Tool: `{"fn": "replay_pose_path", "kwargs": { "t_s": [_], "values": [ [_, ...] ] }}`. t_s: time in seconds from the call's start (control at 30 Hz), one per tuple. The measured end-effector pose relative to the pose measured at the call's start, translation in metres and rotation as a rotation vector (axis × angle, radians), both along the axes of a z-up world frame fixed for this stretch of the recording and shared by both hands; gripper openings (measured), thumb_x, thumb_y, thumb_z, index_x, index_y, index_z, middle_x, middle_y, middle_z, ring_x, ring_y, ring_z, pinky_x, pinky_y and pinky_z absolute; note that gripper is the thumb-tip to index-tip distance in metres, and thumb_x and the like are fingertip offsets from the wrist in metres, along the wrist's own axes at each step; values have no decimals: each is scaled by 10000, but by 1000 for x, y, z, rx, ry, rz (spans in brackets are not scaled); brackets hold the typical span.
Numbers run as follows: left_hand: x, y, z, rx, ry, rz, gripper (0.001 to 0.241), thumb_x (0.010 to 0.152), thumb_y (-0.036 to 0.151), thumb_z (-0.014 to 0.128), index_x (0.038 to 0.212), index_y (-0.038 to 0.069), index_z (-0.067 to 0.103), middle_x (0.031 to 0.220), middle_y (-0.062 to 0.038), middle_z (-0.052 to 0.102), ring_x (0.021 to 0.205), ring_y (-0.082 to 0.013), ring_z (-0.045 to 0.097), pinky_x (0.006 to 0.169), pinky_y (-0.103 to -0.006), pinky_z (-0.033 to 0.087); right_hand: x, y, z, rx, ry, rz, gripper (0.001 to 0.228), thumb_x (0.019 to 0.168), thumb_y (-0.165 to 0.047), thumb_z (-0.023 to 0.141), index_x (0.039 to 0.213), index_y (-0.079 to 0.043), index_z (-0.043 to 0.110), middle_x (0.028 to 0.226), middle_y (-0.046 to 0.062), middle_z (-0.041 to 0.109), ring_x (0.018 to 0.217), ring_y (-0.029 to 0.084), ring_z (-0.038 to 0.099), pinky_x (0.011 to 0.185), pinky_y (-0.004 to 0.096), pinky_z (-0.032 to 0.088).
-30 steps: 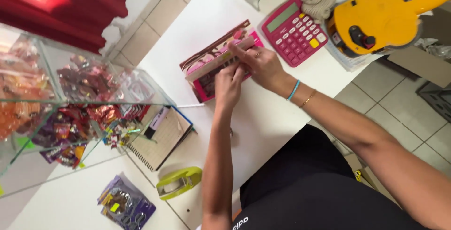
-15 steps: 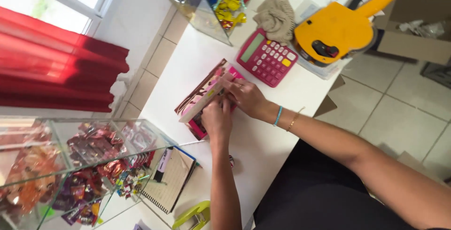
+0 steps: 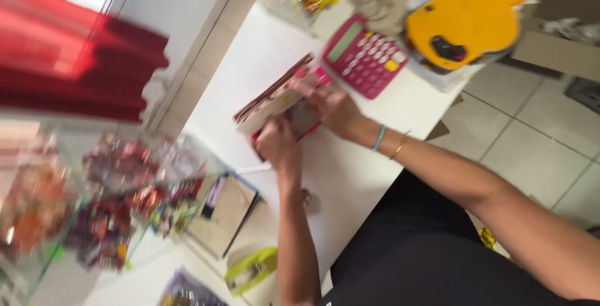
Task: Labeling and taping small candy packets at a store counter and organizing them into a display box.
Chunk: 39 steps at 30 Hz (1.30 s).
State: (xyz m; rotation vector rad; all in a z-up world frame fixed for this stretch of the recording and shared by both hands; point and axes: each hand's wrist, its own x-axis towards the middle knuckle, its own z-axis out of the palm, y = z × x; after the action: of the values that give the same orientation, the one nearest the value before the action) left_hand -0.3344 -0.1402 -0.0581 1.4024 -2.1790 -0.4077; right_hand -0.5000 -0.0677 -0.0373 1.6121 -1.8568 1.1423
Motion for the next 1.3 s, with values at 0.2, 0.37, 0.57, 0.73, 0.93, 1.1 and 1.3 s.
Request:
{"fn": "replay_pose_path", "kwargs": {
  "t_s": [0.2,0.37,0.57,0.73,0.93,1.1,1.3],
  "values": [
    [1,32,74,-24,160,-79,124,961,439,686,898,336,715,747,87,645,787,-180,707,713,-333,567,-15,3,-49,143,-268,231,136,938,-241,794,981,-113,772,872,153,684,941,353,684,887,438,554],
    [52,64,119,37,298,-96,228,809,421,827,752,237,707,641,61,613,632,-170,668,617,-295,546,24,43,50,204,-548,554,885,955,-160,810,1656,-106,273,1062,53,793,1038,237,727,928,360,544],
    [97,103,118,225,449,-111,173,841,341,818,771,214,725,593,81,606,539,-102,649,577,-222,540,66,66,79,596,-821,720,954,839,-80,827,1629,-234,313,885,-47,786,735,107,718,690,206,484],
    [123,127,81,287,327,-18,101,906,378,777,899,284,743,762,96,677,725,-130,722,670,-252,586,96,77,63,688,-892,741,970,795,37,802,1624,-114,323,851,78,766,757,232,742,812,378,594],
    [139,137,61,273,192,-105,959,749,67,886,1577,96,403,1412,-203,585,1331,-387,530,1131,-511,435,111,90,8,452,-317,586,852,840,52,794,1588,28,388,863,97,756,761,258,717,733,399,597],
    [132,138,30,124,181,-41,877,782,221,888,1552,170,472,1214,-54,702,1136,-259,620,958,-405,518,117,86,-3,149,160,491,568,860,13,745,1422,18,659,751,61,685,666,219,646,646,354,594],
    [136,141,11,26,101,-85,397,847,306,865,1213,272,714,1236,19,683,1150,-190,610,926,-348,507,114,83,0,111,231,491,483,882,0,672,1353,-77,748,689,-7,588,642,165,620,668,301,592]
  ]
}}
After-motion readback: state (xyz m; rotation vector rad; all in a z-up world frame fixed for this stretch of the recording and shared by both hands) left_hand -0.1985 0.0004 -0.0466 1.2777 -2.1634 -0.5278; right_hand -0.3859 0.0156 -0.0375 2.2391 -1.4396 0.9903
